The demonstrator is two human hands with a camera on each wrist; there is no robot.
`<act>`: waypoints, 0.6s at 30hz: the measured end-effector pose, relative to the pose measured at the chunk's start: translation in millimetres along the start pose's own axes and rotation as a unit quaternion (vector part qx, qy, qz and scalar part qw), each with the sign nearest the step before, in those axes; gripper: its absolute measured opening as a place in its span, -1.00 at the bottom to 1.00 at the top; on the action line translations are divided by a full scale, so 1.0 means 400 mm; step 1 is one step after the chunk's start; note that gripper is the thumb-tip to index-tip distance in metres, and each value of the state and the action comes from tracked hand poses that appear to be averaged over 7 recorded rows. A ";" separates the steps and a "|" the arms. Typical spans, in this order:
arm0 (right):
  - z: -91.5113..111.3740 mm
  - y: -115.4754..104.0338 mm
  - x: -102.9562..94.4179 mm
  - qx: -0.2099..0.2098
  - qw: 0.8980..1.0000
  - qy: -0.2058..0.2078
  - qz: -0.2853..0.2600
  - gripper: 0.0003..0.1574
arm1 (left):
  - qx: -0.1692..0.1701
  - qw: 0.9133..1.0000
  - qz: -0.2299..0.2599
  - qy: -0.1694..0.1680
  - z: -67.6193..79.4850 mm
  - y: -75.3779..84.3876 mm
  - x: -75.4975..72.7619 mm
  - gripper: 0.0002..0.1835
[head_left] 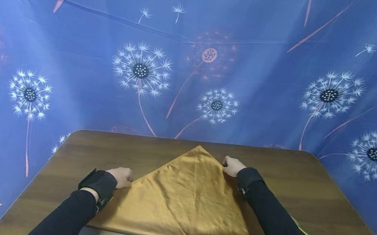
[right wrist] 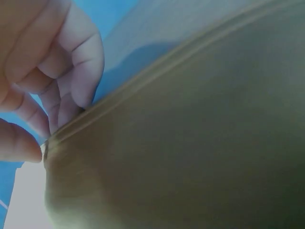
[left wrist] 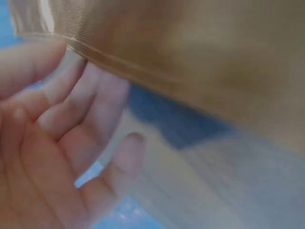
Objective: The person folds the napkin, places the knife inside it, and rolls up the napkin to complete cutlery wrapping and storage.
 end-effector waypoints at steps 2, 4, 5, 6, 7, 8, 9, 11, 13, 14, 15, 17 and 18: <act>0.091 -0.037 -0.022 0.014 1.000 -0.004 0.004 -0.79 | 0.041 0.998 -0.031 0.031 -0.104 -0.074 0.058 -0.82; 0.156 -0.034 -0.023 -0.006 1.000 0.007 0.012 -0.83 | 0.082 0.994 -0.052 0.059 -0.174 -0.111 0.093 -0.81; 0.184 -0.031 -0.021 -0.009 1.000 0.011 0.014 -0.85 | 0.067 0.996 -0.037 0.041 -0.199 -0.108 0.096 -0.85; 0.210 -0.026 -0.019 -0.017 1.000 0.015 0.016 -0.87 | 0.054 0.998 -0.019 0.030 -0.209 -0.091 0.090 -0.89; 0.230 -0.014 -0.016 -0.024 0.999 0.023 0.018 -0.88 | 0.018 1.000 -0.010 0.003 -0.190 -0.038 0.060 -0.88; 0.253 -0.008 -0.015 -0.034 0.999 0.031 0.024 -0.89 | 0.012 1.000 0.001 0.001 -0.176 0.004 0.037 -0.88; 0.275 -0.002 -0.014 -0.041 0.998 0.039 0.026 -0.89 | 0.007 1.000 0.010 -0.002 -0.167 0.034 0.019 -0.80; 0.316 0.010 -0.017 -0.046 0.997 0.052 0.024 -0.90 | -0.012 0.999 0.027 -0.014 -0.171 0.072 0.001 -0.78; 0.353 0.026 -0.019 -0.055 0.996 0.070 0.030 -0.91 | 0.013 1.000 0.019 0.004 -0.259 0.003 0.052 -0.71; 0.375 0.032 -0.021 -0.056 0.995 0.076 0.032 -0.91 | 0.031 0.999 0.010 0.017 -0.318 -0.043 0.088 -0.68; 0.393 0.045 -0.020 -0.052 0.995 0.076 0.030 -0.91 | 0.042 0.999 0.001 0.026 -0.374 -0.088 0.124 -0.65; 0.433 0.072 -0.016 -0.046 0.995 0.078 0.028 -0.92 | 0.039 0.999 -0.002 0.034 -0.466 -0.146 0.176 -0.68; 0.455 0.085 -0.013 -0.043 0.995 0.081 0.026 -0.92 | 0.039 0.998 -0.007 0.039 -0.489 -0.154 0.188 -0.66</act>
Point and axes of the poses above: each hand's wrist, its own z-axis away from the middle knuckle, its own x-axis out of the palm, y = z × x, the point moved 2 cm from there along -z, towards the middle knuckle, and after that the axes turned 2 degrees about -y, right-handed, at the moved point
